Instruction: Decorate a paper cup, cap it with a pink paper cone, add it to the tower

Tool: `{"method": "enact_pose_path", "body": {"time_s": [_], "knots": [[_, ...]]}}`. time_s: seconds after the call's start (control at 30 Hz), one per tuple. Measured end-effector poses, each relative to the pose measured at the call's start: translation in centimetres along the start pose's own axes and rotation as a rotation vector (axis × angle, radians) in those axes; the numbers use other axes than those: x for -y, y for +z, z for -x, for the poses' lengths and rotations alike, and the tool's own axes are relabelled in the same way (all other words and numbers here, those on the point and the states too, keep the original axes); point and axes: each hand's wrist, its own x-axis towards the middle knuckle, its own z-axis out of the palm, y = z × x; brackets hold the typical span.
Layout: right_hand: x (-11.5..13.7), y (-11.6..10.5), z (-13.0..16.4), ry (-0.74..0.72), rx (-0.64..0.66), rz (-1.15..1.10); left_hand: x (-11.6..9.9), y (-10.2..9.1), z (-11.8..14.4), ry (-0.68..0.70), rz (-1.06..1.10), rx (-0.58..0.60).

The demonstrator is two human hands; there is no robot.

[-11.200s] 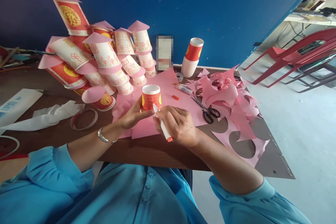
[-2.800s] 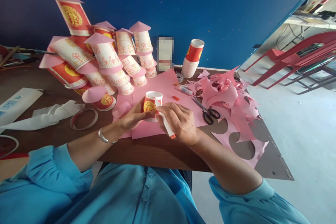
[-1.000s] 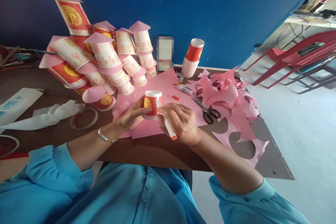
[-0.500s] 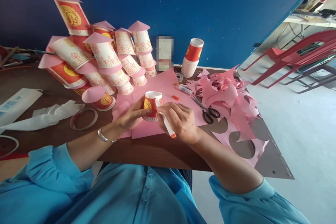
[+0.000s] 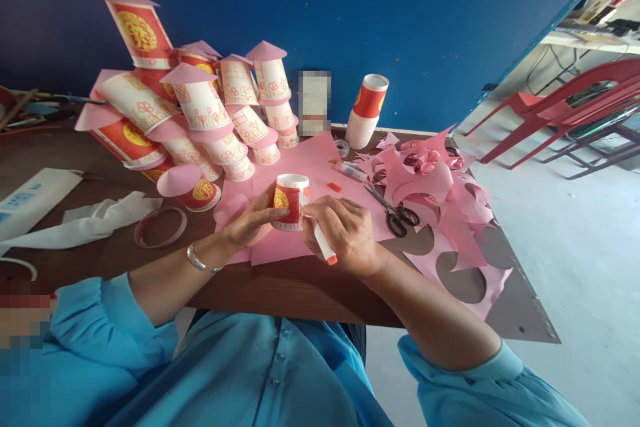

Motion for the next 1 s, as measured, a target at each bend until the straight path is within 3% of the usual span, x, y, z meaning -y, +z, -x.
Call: {"method": "enact_pose_path", "body": {"time_s": [0.5, 0.77, 1.0], "knots": [[0.11, -0.13, -0.18, -0.047, -0.024, 0.007, 0.15, -0.09, -0.01, 0.000, 0.033, -0.009], [-0.04, 0.04, 0.18, 0.096, -0.020, 0.023, 0.32, 0.05, -0.18, 0.013, 0.191, -0.027], [0.18, 0.52, 0.43, 0.048, -0.001, -0.038, -0.20, 0.34, -0.27, -0.008, 0.211, -0.074]]}}
